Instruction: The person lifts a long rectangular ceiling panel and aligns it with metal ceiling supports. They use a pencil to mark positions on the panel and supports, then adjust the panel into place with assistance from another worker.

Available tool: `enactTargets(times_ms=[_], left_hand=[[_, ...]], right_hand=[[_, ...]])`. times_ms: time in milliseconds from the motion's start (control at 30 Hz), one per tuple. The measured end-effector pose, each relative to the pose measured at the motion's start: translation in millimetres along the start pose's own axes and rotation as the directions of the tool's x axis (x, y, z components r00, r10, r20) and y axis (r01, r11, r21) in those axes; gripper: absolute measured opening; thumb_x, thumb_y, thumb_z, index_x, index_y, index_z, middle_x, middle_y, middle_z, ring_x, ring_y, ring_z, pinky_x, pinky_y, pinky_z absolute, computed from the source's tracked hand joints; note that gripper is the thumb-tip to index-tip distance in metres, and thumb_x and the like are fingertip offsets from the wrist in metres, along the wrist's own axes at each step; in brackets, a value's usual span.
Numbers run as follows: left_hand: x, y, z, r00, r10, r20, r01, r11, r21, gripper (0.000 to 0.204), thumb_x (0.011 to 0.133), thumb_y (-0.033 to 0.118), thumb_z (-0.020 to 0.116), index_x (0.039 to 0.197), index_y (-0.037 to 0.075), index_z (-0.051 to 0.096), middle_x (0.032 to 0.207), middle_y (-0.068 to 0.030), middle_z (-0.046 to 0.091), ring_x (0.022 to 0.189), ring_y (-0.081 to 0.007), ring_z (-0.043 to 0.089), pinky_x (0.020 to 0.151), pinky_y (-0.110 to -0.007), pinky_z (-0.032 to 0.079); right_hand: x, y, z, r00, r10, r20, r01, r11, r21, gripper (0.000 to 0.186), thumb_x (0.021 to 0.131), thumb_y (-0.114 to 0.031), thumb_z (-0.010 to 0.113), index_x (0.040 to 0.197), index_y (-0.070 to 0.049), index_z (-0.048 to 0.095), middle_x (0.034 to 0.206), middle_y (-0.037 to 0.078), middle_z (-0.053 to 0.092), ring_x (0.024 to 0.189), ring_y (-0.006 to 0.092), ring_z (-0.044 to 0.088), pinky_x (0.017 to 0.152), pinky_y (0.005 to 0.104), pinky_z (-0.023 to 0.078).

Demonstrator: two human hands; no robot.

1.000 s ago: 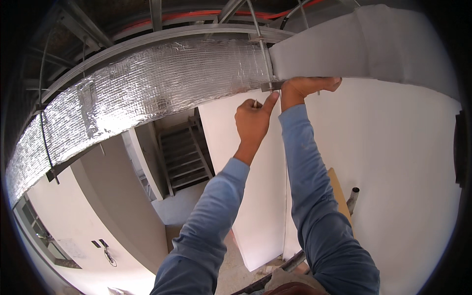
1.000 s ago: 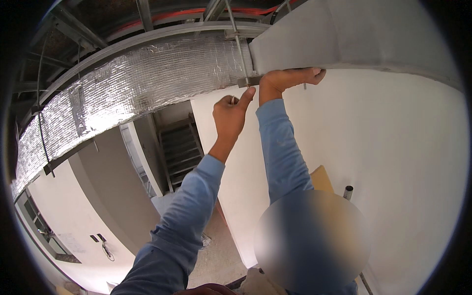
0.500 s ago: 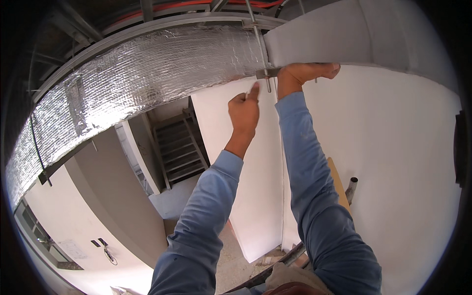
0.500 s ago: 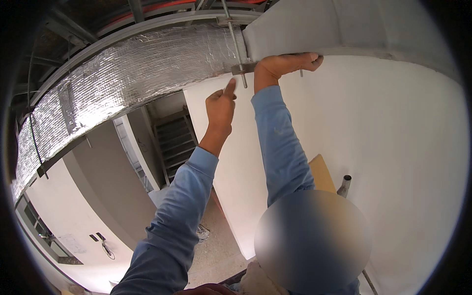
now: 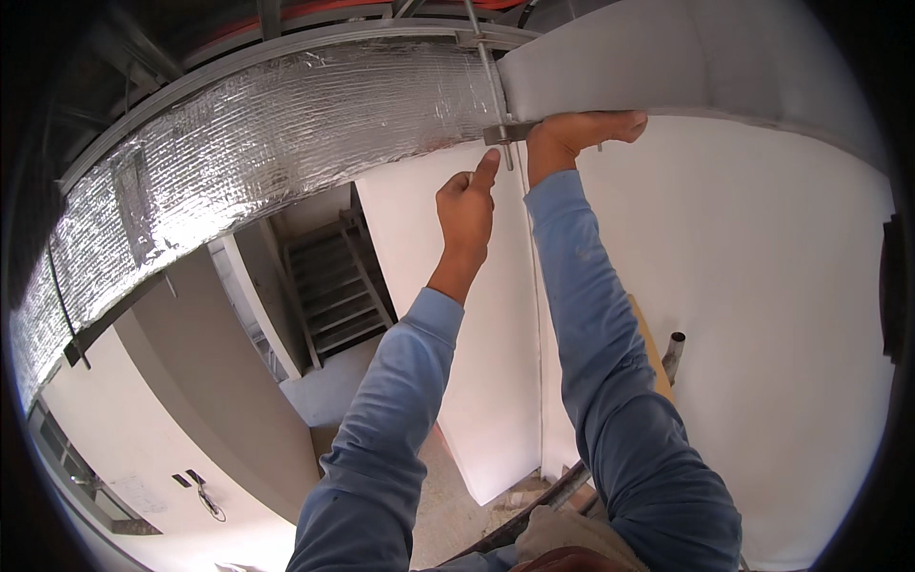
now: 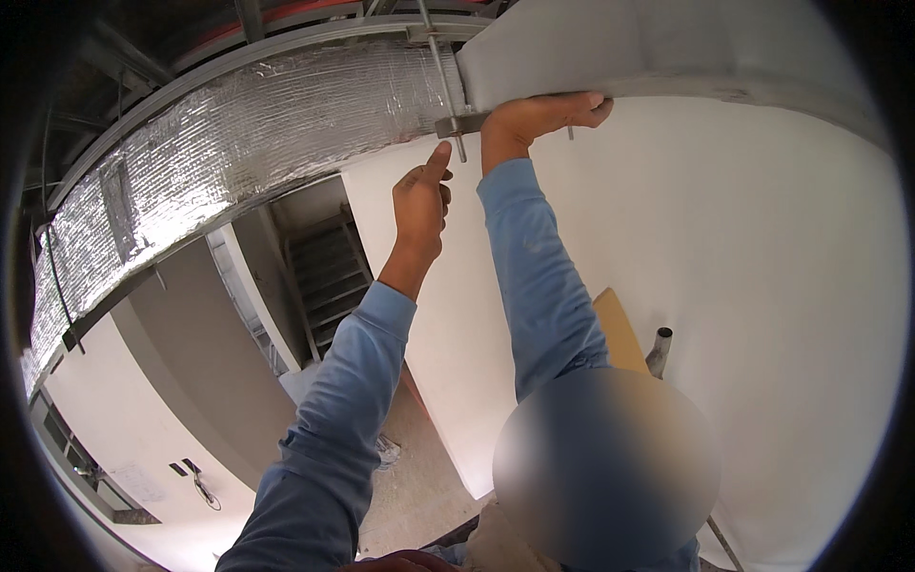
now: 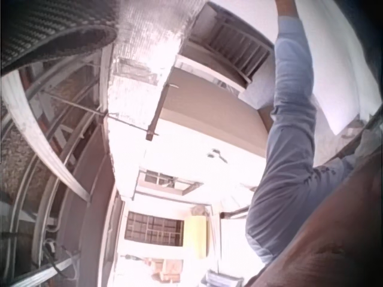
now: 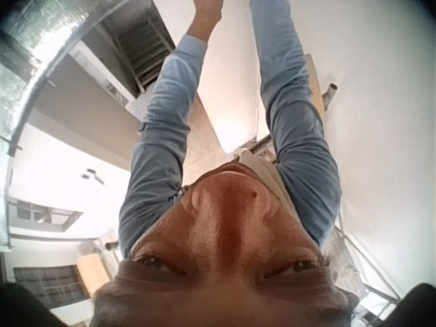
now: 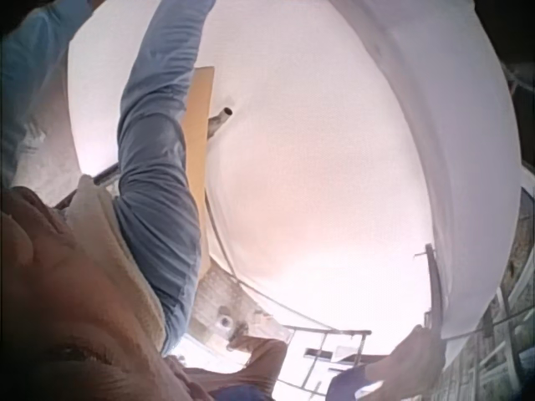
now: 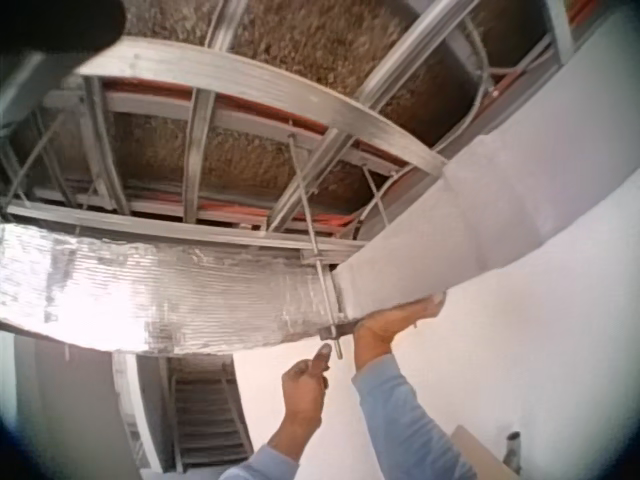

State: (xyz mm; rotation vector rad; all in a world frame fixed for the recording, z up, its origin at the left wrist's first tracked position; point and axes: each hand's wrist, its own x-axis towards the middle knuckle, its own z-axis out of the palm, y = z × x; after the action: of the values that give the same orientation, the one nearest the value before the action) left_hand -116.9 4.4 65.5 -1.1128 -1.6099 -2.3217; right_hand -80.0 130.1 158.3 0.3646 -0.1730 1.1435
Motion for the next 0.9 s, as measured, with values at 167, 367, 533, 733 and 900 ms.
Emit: enactTargets(times_ms=[167,367,533,733,900], left_hand=[[9.1,5.8,8.0,0.992,0.126,0.003,-0.123,0.963,0.242,0.059,0.087,0.044,0.077,0.054,0.005,0.047,0.054,-0.0001,0.045,0.054,-0.0114,0.039,0.052,-0.034,0.038],[9.7,-23.7,-14.5,0.988,0.073,-0.139,-0.052,0.987,0.154,0.048,0.09,0.036,0.075,0.063,0.001,0.055,0.058,-0.0026,0.051,0.054,-0.0119,0.042,0.054,-0.033,0.041],[-27.4,-22.8,-18.0,0.949,0.301,-0.096,-0.282,0.943,0.176,0.03,0.095,0.026,0.069,0.087,-0.002,0.066,0.06,0.0014,0.047,0.053,-0.008,0.038,0.048,-0.029,0.032],[-14.6,60.0,3.6,0.562,0.822,0.091,-0.716,0.428,0.552,0.018,0.091,0.012,0.062,0.1,-0.001,0.071,0.09,-0.0249,0.07,0.083,-0.0412,0.07,0.073,-0.044,0.054],[66.9,101.7,11.3,0.755,0.495,0.43,-0.567,0.163,0.808,0.039,0.093,0.031,0.061,0.106,-0.005,0.07,0.103,-0.029,0.07,0.099,-0.0483,0.067,0.089,-0.05,0.054]], right_hand=[[-6.1,-10.6,-1.2,0.999,-0.019,0.03,0.021,0.998,-0.059,0.073,0.103,-0.054,0.022,0.152,-0.001,0.011,0.148,0.021,0.024,0.133,0.0339,0.034,0.111,0.0485,0.031],[-9.9,-19.4,-11.1,0.997,0.063,0.04,-0.059,0.994,-0.092,0.074,0.104,-0.056,0.024,0.152,0.0,0.015,0.153,0.022,0.024,0.138,0.0351,0.031,0.116,0.0464,0.028],[-21.0,-27.4,-45.1,0.991,0.088,0.099,-0.049,0.938,-0.344,0.067,0.105,-0.048,0.038,0.149,0.002,0.03,0.148,0.022,0.035,0.136,0.0334,0.037,0.113,0.0417,0.032],[-55.1,-33.5,-74.3,0.75,0.406,0.521,-0.026,0.806,-0.591,0.032,0.1,-0.026,0.057,0.111,0.003,0.066,0.122,0.019,0.059,0.105,0.0292,0.058,0.096,0.0364,0.045],[-70.6,-45.8,-71.1,0.717,0.405,0.567,0.111,0.737,-0.666,0.026,0.094,-0.008,0.058,0.115,0.002,0.069,0.128,0.017,0.059,0.113,0.0244,0.057,0.097,0.0335,0.045]])
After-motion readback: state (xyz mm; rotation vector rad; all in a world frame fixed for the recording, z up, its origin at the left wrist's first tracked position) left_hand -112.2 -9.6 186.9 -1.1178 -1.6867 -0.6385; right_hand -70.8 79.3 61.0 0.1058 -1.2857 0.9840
